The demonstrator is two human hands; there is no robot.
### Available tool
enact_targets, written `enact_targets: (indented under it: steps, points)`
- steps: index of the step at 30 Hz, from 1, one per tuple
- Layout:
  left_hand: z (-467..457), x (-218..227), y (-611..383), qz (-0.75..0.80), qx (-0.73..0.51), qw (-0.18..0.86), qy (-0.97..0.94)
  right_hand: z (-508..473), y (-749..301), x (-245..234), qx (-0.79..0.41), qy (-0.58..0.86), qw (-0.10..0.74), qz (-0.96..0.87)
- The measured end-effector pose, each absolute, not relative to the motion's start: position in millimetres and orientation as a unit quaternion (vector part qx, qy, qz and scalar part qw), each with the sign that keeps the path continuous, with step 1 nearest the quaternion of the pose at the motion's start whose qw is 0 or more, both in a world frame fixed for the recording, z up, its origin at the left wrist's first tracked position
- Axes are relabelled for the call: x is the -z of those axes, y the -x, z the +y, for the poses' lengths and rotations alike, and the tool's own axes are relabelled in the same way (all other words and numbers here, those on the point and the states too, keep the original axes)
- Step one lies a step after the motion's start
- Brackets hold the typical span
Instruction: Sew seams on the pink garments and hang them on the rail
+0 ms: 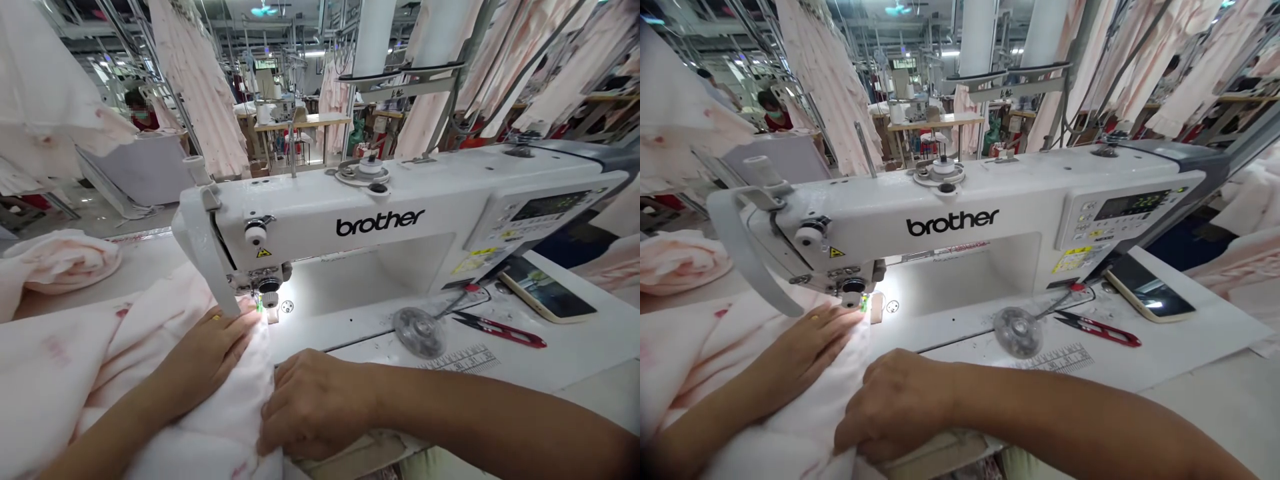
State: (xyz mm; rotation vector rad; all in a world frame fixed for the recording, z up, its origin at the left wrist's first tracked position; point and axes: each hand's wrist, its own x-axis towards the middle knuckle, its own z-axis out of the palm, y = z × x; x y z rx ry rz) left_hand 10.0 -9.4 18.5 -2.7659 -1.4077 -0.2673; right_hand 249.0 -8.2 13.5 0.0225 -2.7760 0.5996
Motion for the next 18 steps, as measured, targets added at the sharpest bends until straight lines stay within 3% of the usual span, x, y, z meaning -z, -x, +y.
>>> enact_targets:
  steps: [9, 18]
  points:
    - [8.6, -33.5, -12.3, -0.5, 0.079, -0.05, 0.861, 0.9, -246.6, -14.0, -0.086, -0.017, 0.164, -0.983]
    - [-42.4, -20.3, -7.0, -0.475, 0.112, 0.094, 0.868, -7.0, -244.7, -18.3, 0.058, -0.111, 0.271, -0.954]
